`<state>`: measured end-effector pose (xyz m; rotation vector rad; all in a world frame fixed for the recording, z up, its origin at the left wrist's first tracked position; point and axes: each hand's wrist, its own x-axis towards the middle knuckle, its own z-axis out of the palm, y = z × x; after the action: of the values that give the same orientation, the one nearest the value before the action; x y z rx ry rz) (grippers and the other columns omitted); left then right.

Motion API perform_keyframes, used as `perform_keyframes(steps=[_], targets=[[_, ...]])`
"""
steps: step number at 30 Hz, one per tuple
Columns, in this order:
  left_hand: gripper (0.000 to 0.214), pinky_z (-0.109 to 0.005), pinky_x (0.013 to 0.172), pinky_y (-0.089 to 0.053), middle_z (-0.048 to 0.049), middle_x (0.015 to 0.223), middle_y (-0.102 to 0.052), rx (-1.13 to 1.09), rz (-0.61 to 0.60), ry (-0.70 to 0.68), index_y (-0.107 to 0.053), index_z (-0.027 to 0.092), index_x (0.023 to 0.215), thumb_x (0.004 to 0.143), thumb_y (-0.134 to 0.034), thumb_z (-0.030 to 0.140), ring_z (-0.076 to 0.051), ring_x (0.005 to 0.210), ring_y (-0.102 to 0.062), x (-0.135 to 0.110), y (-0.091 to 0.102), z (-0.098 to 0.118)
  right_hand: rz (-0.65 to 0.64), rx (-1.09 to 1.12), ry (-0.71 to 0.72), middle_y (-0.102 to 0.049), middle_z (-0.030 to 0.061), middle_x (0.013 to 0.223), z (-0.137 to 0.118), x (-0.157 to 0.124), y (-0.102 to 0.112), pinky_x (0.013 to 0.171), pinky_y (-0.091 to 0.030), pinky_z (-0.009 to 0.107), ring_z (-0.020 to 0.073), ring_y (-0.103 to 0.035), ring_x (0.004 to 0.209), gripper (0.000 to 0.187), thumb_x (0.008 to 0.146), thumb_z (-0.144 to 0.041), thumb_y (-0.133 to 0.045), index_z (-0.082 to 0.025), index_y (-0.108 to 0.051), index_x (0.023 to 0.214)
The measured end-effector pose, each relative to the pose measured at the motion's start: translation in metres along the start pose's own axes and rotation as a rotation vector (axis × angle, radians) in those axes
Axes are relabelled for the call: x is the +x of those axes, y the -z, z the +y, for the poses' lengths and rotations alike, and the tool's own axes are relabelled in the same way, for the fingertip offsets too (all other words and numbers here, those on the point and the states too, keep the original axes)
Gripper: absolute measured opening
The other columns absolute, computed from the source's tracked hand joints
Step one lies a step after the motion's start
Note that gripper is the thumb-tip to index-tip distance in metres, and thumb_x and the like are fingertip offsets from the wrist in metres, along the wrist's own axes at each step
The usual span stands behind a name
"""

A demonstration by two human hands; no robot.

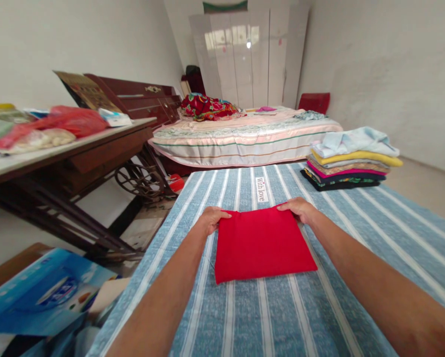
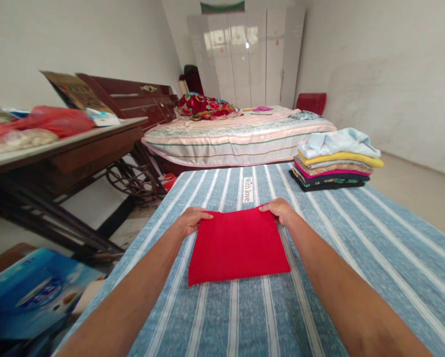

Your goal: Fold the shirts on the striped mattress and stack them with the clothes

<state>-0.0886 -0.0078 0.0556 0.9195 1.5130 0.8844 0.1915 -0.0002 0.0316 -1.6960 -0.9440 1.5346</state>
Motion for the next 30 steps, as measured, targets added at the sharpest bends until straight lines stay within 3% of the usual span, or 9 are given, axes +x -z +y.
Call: perform_keyframes(steps=[4, 7, 11, 13, 16, 20, 23, 25, 30], targets=[[0.027, -0.027, 0.053, -0.048, 0.0, 0.052, -0.062, 0.017, 0.016, -0.043, -0.058, 0.014, 0.065, 0.042, -0.071, 0.006, -0.016, 0.051, -0.06, -0.009, -0.002, 0.01, -0.011, 0.083, 0.121, -0.061, -0.0025, 0.063, -0.007, -0.015, -0.001, 0.055, -0.049, 0.025, 0.0104, -0.058, 0.054, 0.013, 0.08, -0.023, -0.065, -0.013, -0.058, 0.077], [0.028, -0.025, 0.052, -0.046, 0.0001, 0.055, -0.062, 0.041, 0.01, -0.12, -0.06, 0.013, 0.07, 0.044, -0.069, 0.006, -0.015, 0.051, -0.059, -0.028, -0.002, 0.034, -0.027, 0.156, 0.242, -0.061, -0.0026, 0.054, -0.022, -0.04, 0.004, 0.049, -0.046, 0.023, 0.0123, -0.057, 0.048, 0.018, 0.064, -0.014, -0.071, -0.016, -0.055, 0.07], [0.037, -0.021, 0.055, -0.044, 0.0005, 0.066, -0.064, 0.072, -0.017, -0.32, -0.063, 0.014, 0.084, 0.049, -0.069, 0.006, -0.012, 0.056, -0.058, -0.085, 0.009, 0.079, -0.047, 0.222, 0.462, -0.063, -0.0032, 0.06, -0.044, -0.103, 0.025, 0.05, -0.045, 0.021, 0.0115, -0.057, 0.051, 0.028, 0.055, -0.016, -0.074, -0.017, -0.058, 0.078], [0.041, -0.022, 0.063, -0.046, -0.0005, 0.076, -0.065, 0.182, -0.022, -0.592, -0.065, 0.016, 0.091, 0.051, -0.069, 0.005, -0.013, 0.067, -0.061, -0.123, 0.018, 0.085, -0.064, 0.15, 0.683, -0.068, -0.0002, 0.074, -0.037, -0.145, 0.037, 0.057, -0.049, 0.024, 0.015, -0.062, 0.061, 0.037, 0.058, -0.022, -0.074, -0.019, -0.061, 0.093], [0.039, -0.026, 0.076, -0.049, -0.0011, 0.083, -0.065, 0.532, 0.078, -0.88, -0.066, 0.021, 0.098, 0.061, -0.065, 0.009, -0.016, 0.077, -0.062, -0.174, 0.034, 0.05, 0.057, -0.302, 1.036, -0.069, 0.0027, 0.096, 0.011, -0.2, 0.048, 0.075, -0.052, 0.029, 0.0188, -0.065, 0.083, 0.038, 0.07, -0.021, -0.066, -0.024, -0.061, 0.108], [0.038, -0.033, 0.088, -0.048, -0.0057, 0.102, -0.064, 0.987, -0.014, -1.262, -0.061, 0.023, 0.109, 0.076, -0.049, 0.008, -0.02, 0.096, -0.059, -0.211, 0.046, -0.054, 0.058, -0.874, 1.499, -0.068, 0.006, 0.104, 0.112, -0.234, 0.041, 0.091, -0.048, 0.031, 0.0181, -0.063, 0.097, 0.039, 0.084, -0.009, -0.043, -0.022, -0.057, 0.118], [0.033, -0.032, 0.092, -0.047, -0.0069, 0.098, -0.065, 1.148, -0.035, -1.361, -0.06, 0.02, 0.106, 0.082, -0.044, 0.006, -0.018, 0.098, -0.059, -0.226, 0.046, -0.114, 0.122, -1.101, 1.64, -0.068, 0.0089, 0.102, 0.168, -0.241, 0.031, 0.094, -0.046, 0.035, 0.0207, -0.061, 0.102, 0.039, 0.086, -0.004, -0.034, -0.016, -0.06, 0.112], [0.031, -0.032, 0.092, -0.048, -0.0078, 0.099, -0.065, 1.167, 0.011, -1.381, -0.06, 0.019, 0.107, 0.084, -0.043, 0.007, -0.018, 0.101, -0.059, -0.232, 0.044, -0.13, 0.169, -1.175, 1.635, -0.067, 0.0104, 0.106, 0.186, -0.243, 0.027, 0.095, -0.046, 0.038, 0.0226, -0.058, 0.107, 0.037, 0.088, -0.005, -0.033, -0.014, -0.061, 0.11], [0.03, -0.033, 0.093, -0.049, -0.0079, 0.107, -0.066, 1.112, 0.071, -1.377, -0.059, 0.022, 0.108, 0.084, -0.047, 0.01, -0.02, 0.106, -0.059, -0.239, 0.047, -0.135, 0.204, -1.231, 1.603, -0.064, 0.0123, 0.112, 0.191, -0.251, 0.025, 0.096, -0.045, 0.041, 0.0247, -0.052, 0.116, 0.036, 0.09, -0.006, -0.033, -0.014, -0.061, 0.11]])
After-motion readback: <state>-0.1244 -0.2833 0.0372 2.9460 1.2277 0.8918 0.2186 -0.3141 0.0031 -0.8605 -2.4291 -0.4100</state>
